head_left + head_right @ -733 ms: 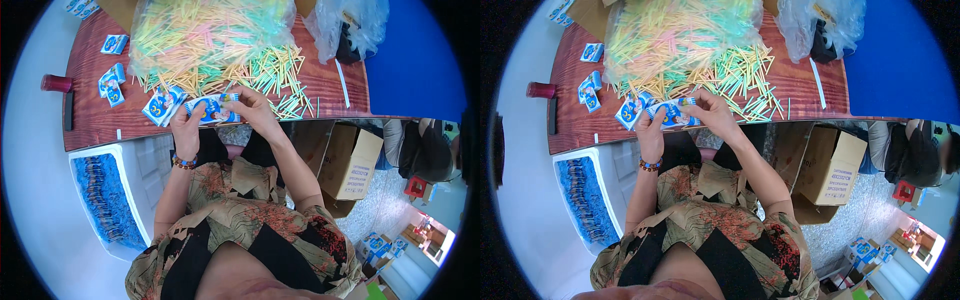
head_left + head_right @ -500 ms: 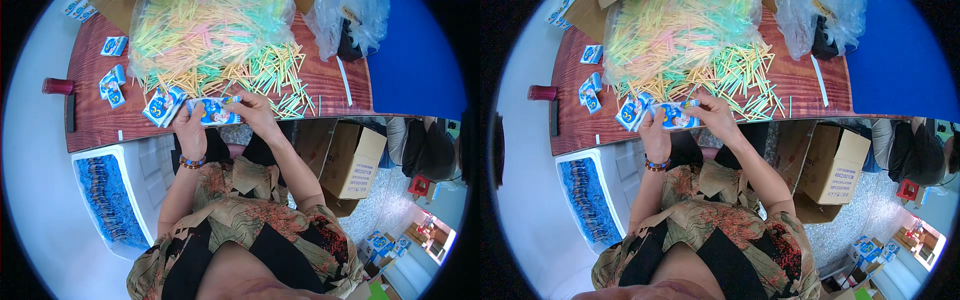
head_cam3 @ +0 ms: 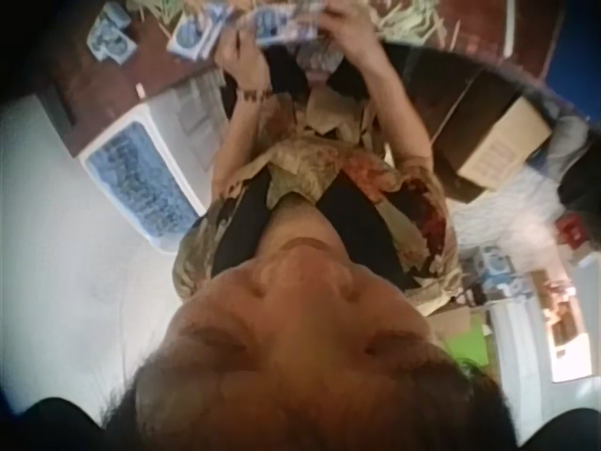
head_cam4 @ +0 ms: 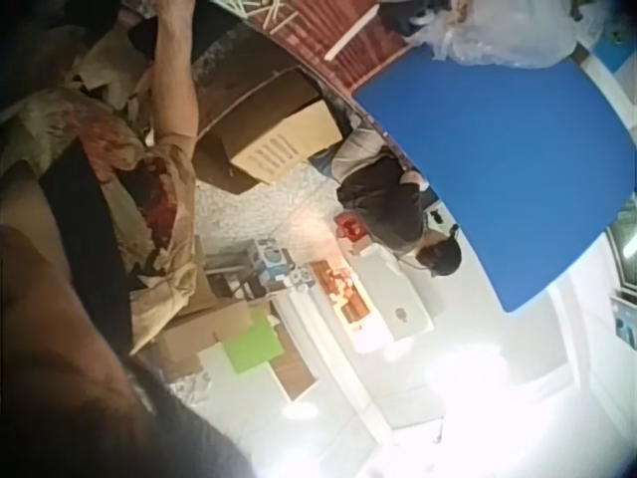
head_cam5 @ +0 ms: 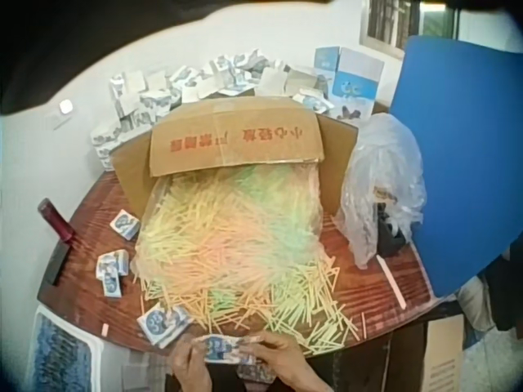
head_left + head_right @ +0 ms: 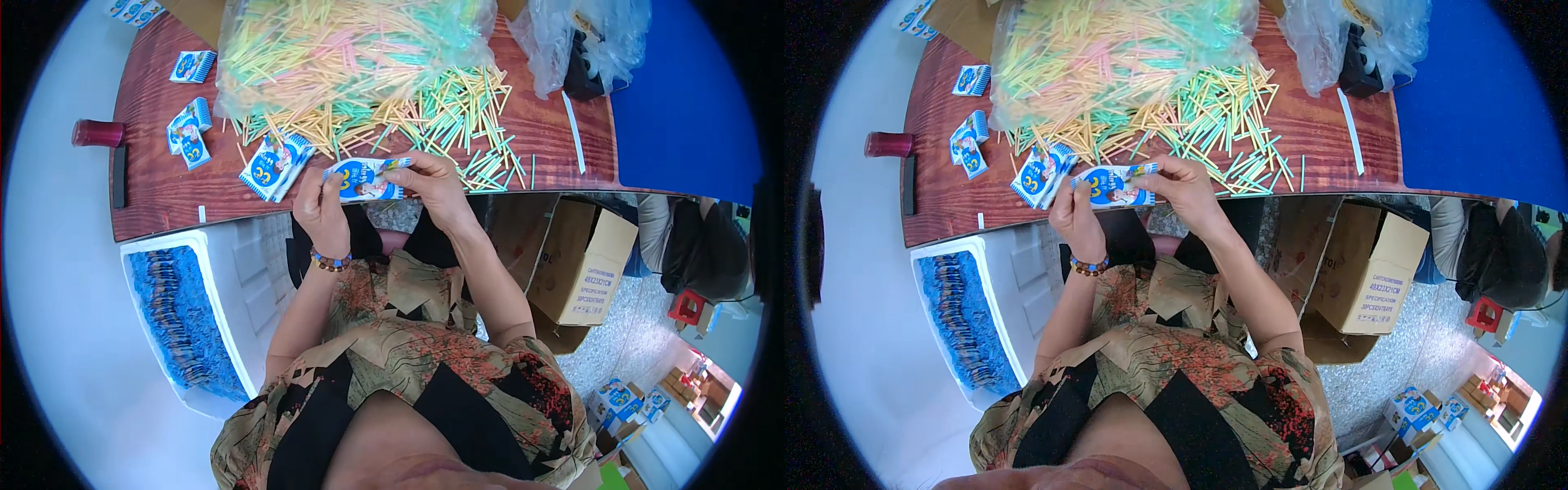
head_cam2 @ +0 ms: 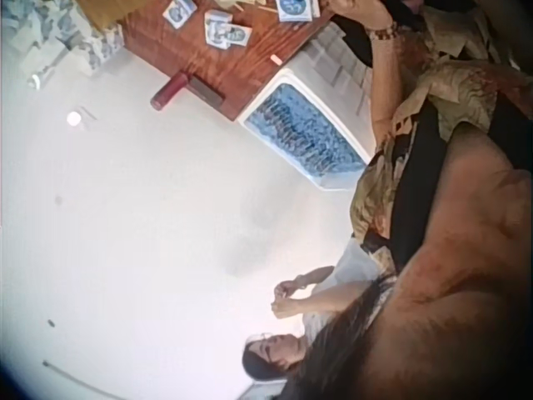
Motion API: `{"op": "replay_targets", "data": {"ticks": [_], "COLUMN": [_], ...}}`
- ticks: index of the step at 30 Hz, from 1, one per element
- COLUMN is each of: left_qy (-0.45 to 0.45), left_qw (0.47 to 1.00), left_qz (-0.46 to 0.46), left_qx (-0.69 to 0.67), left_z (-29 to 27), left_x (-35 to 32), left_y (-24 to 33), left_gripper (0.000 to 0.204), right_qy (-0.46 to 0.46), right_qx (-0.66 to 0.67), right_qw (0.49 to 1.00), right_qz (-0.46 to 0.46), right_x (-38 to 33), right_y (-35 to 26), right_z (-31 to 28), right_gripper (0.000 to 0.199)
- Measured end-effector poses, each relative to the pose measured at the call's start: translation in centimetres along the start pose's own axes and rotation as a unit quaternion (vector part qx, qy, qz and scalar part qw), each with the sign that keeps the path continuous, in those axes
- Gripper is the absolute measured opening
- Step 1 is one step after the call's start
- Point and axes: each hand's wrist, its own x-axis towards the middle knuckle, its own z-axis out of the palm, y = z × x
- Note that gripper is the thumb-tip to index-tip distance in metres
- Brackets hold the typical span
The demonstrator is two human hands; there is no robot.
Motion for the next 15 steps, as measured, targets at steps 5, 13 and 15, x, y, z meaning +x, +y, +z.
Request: {"op": "replay_targets", "data": {"ticks": [5,13,15], "left_qy": [0.012,-0.049,0.003], "left_qw": [0.946,0.913,0.915], "left_qz": [-0.167,-0.25,-0.245], "left_qx": [-0.277,-0.318,-0.32], "left_z": [0.1,-1.3,-0.7], "left_x": [0.2,0.9,0.8], "left_y": [-0.5,0.5,0.2], "left_gripper": [0.013,0.013,0.014], "right_qy": [-0.032,-0.02,-0.06], "right_qx": [0.042,-0.02,-0.097], "right_qw": [0.997,0.997,0.993], "right_qz": [-0.056,-0.075,-0.033], "right_x": [0.2,0.4,0.7], "right_y": [0.8,0.8,2.1], "right_z": [0.0,1.0,0.8], "right_gripper": [0.015,0.016,0.015]}}
